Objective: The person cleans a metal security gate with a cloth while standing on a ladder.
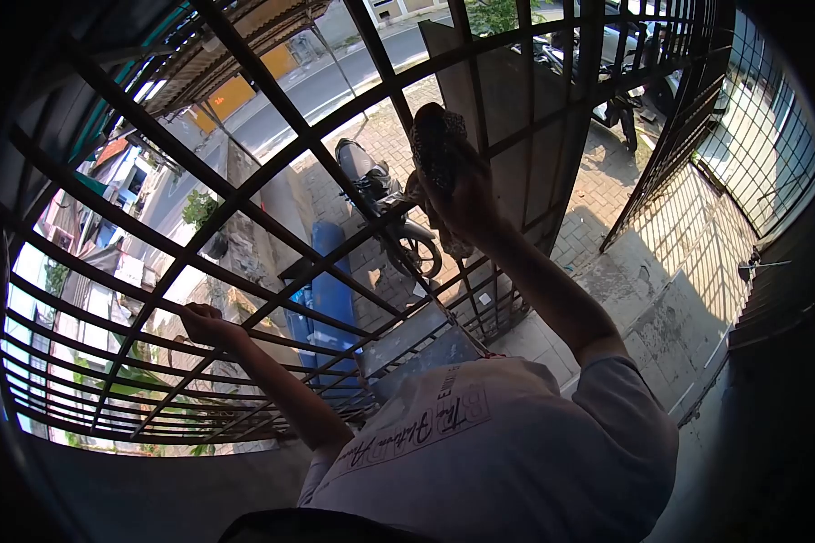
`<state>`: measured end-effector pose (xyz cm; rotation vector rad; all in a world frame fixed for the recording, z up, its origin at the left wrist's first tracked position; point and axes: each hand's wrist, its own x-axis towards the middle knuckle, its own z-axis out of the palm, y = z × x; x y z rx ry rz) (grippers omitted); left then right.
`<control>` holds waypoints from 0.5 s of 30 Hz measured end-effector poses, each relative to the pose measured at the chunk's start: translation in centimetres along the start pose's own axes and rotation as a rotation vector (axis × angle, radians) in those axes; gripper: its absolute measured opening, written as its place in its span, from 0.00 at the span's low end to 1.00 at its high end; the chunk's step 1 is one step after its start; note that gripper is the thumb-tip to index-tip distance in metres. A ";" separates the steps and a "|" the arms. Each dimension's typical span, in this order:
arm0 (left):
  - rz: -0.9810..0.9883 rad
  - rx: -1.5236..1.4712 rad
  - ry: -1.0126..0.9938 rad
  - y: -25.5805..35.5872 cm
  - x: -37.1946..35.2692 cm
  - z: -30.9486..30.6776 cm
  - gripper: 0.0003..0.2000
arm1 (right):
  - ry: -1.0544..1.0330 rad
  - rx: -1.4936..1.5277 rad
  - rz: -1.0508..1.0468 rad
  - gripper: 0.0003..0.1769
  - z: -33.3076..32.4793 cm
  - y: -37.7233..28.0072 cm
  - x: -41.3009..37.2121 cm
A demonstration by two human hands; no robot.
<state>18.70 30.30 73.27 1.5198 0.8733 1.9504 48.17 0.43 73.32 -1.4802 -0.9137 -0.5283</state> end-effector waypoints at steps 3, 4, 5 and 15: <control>-0.025 0.000 0.014 0.3 -0.2 0.2 0.24 | -0.141 -0.275 -0.377 0.20 1.1 -0.8 2.3; -0.033 0.004 0.027 0.3 -0.2 0.3 0.24 | -0.234 -0.379 -0.384 0.21 1.8 -0.2 2.7; -0.032 0.009 0.022 0.5 -0.1 0.3 0.24 | -0.234 -0.413 -0.420 0.22 2.8 1.1 2.3; -0.132 -0.047 -0.028 1.2 -0.2 -0.2 0.24 | -0.639 0.110 0.395 0.21 -0.4 -2.2 3.0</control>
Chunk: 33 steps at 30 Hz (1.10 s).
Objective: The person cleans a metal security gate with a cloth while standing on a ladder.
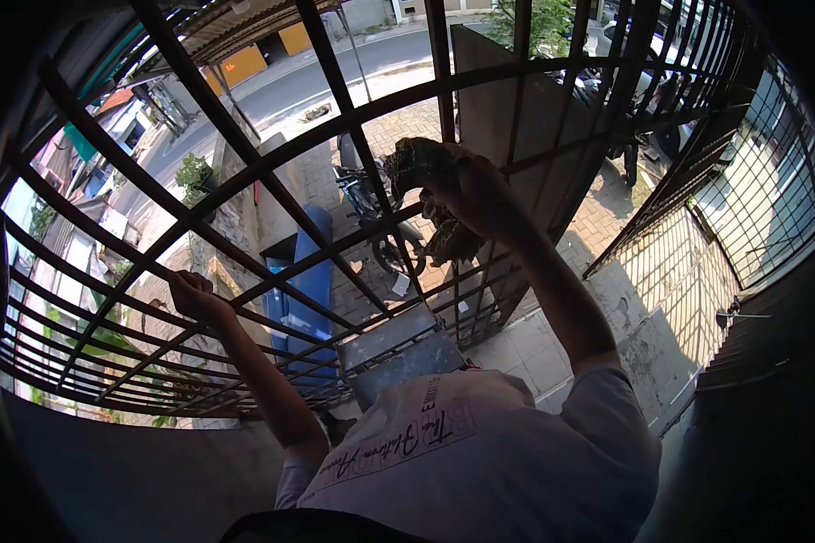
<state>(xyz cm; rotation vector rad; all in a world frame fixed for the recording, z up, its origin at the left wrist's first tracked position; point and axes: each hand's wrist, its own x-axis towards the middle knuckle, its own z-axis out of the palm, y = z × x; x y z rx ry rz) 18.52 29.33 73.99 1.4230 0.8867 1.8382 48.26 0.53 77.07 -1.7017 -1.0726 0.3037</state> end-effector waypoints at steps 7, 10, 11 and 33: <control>0.008 -0.025 0.027 0.6 -0.3 0.7 0.24 | 0.236 -0.794 -0.257 0.35 6.1 2.6 -2.8; 0.025 -0.059 0.000 0.1 -0.1 0.4 0.24 | 0.385 -0.790 -0.346 0.34 9.0 3.2 -4.0; 0.020 -0.054 0.013 0.0 -0.2 0.5 0.24 | 0.325 -0.730 -0.341 0.34 9.9 2.4 -4.0; 0.097 -0.008 -0.018 0.4 -0.4 0.7 0.23 | 0.100 -0.445 -0.754 0.25 16.7 0.9 -4.9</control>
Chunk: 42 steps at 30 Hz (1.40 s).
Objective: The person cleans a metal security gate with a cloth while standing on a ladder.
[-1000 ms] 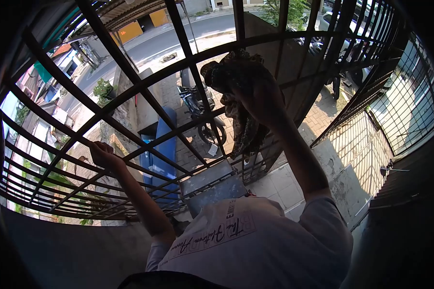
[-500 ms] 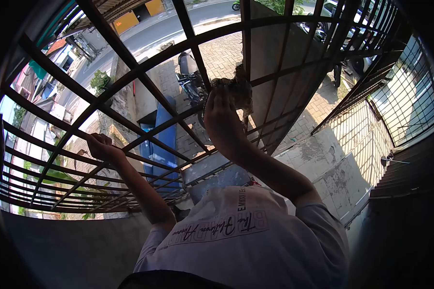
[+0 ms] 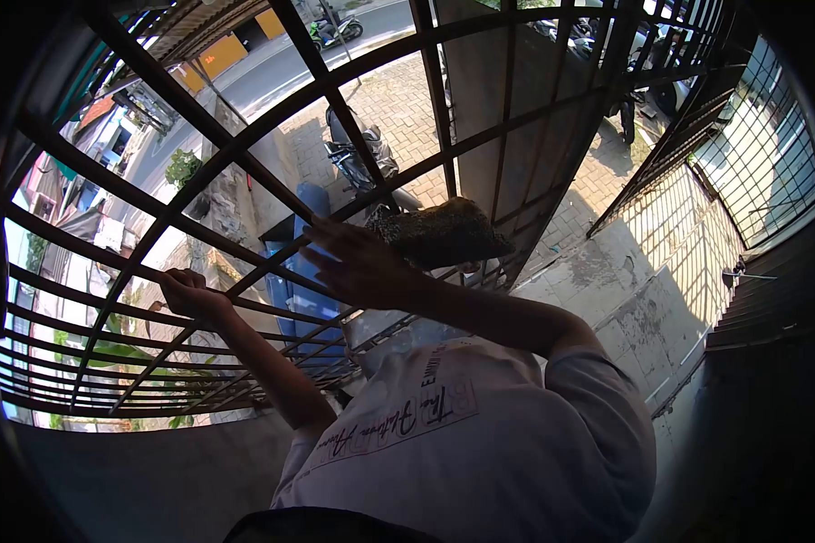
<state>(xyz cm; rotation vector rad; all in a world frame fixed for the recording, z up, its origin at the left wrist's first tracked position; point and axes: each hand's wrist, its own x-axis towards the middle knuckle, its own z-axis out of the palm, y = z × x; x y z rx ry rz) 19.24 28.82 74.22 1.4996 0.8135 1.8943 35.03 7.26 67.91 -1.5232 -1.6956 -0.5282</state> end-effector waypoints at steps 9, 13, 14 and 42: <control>-0.021 0.044 0.101 2.8 -0.4 1.5 0.25 | -0.235 1.030 1.830 0.28 9.5 19.4 -38.0; -0.075 -0.091 0.064 1.1 1.0 0.6 0.26 | 0.112 1.461 1.983 0.16 14.6 14.9 -37.5; -0.090 -0.086 0.040 1.0 1.0 0.4 0.26 | 0.132 1.467 1.985 0.16 13.2 14.3 -36.9; -0.043 -0.085 0.008 0.7 0.4 0.2 0.25 | 0.244 0.302 0.709 0.25 -14.6 5.4 -7.2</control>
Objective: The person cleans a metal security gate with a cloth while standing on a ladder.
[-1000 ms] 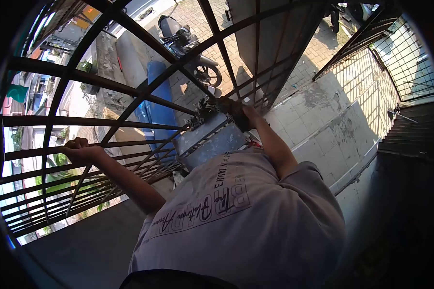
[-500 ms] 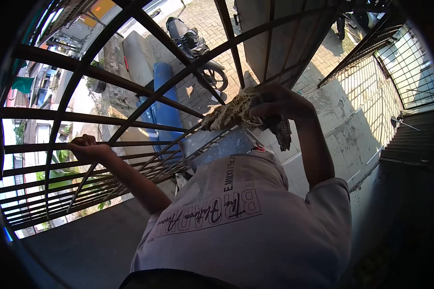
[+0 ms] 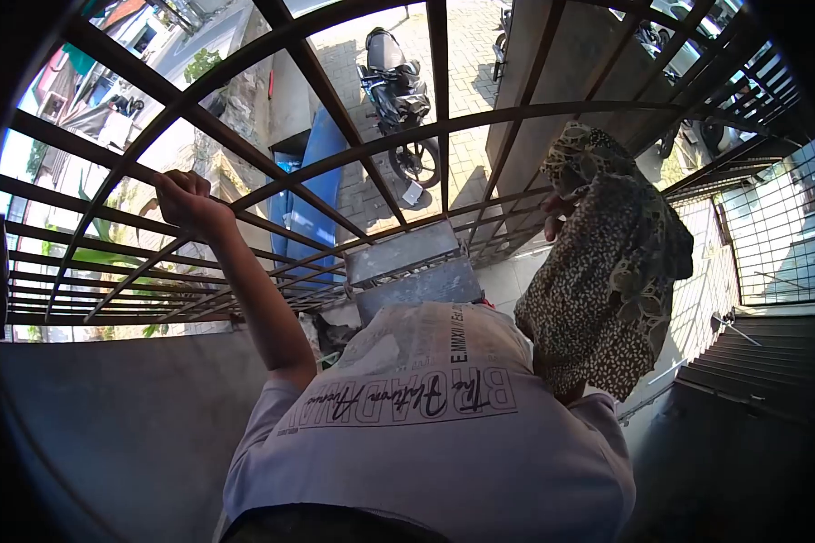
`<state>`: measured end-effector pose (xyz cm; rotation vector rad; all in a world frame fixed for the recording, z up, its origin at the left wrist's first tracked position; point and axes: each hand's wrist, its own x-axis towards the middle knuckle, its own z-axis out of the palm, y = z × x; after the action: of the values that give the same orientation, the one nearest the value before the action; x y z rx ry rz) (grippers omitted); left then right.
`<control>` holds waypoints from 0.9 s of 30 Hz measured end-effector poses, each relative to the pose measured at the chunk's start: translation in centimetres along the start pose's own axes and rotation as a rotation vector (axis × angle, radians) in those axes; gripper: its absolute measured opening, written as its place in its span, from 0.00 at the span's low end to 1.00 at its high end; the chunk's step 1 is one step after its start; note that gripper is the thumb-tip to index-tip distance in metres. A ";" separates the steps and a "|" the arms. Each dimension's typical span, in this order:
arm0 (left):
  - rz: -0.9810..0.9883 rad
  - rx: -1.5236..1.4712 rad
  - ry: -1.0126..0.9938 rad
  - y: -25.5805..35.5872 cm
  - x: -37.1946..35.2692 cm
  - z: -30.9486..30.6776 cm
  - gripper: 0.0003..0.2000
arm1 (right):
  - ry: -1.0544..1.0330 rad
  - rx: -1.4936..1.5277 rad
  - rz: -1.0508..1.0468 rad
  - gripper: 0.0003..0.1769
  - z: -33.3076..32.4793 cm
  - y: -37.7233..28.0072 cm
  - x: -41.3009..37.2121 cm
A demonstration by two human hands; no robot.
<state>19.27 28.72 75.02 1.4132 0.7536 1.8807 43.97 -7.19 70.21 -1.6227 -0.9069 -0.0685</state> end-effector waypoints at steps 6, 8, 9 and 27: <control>-0.035 0.000 -0.003 0.3 -0.3 0.0 0.25 | 0.039 -0.100 -0.234 0.27 5.9 -2.8 0.1; -0.021 -0.010 -0.023 0.0 -0.2 -0.1 0.24 | 0.040 -0.164 -0.385 0.28 9.9 -3.3 0.8; -0.017 -0.004 -0.039 -0.1 -0.1 -0.2 0.24 | 0.029 -0.203 -0.469 0.28 12.2 -3.5 0.9; -0.082 -0.238 -0.147 -1.0 0.2 -0.8 0.23 | 0.086 0.078 -0.692 0.25 21.6 -4.5 -0.4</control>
<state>18.66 29.47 74.14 1.3317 0.4916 1.7194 31.92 11.07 67.52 -1.1623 -1.3475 -0.5692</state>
